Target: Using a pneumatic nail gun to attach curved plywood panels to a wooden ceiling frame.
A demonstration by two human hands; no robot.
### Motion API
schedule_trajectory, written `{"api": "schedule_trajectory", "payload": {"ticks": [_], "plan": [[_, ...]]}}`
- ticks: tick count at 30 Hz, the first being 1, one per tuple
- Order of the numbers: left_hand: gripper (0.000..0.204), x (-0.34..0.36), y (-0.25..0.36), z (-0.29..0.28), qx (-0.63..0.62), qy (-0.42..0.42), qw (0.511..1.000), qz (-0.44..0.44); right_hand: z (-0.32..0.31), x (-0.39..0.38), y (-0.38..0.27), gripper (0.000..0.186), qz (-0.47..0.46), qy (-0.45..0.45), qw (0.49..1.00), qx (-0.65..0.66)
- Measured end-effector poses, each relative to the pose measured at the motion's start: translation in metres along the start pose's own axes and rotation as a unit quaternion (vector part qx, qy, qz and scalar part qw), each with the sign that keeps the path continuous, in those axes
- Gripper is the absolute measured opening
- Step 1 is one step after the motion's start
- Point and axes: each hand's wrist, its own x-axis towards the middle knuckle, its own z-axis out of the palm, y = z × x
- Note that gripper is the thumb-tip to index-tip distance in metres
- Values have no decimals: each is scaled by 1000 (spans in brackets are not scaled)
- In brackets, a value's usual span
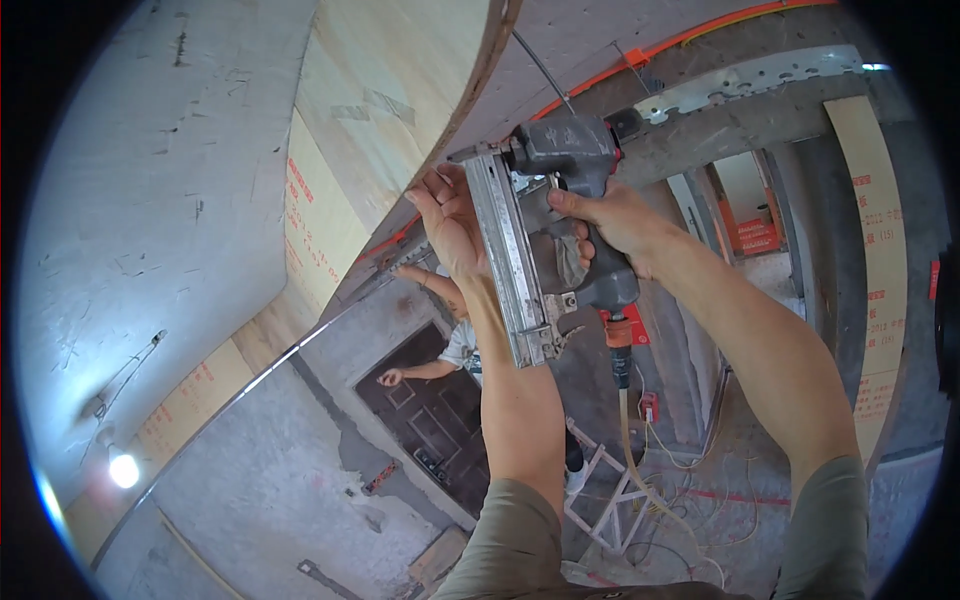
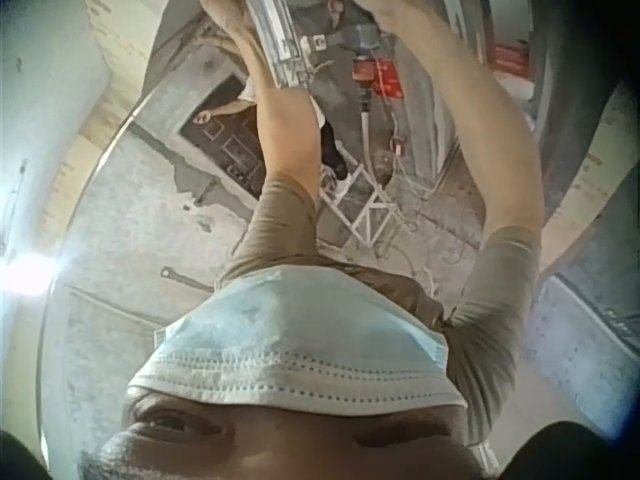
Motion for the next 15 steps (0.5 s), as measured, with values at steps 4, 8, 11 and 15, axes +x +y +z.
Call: {"api": "schedule_trajectory", "payload": {"ticks": [4, 8, 11, 15], "plan": [[51, -7, -4, 9, 215, -13, 975, 59, 0, 11, -6, 36, -12, -35, 999, -2], [46, -13, -5, 13, 249, -4, 966, 66, -4, 18, -2, 38, -13, -55, 998, -20], [42, -12, -1, 10, 242, -3, 969, 41, -4, 21, 3, 41, -18, -70, 996, -43], [40, -21, -10, 13, 231, -19, 971, 53, -7, 24, 8, 44, -11, -91, 995, -39]]}}
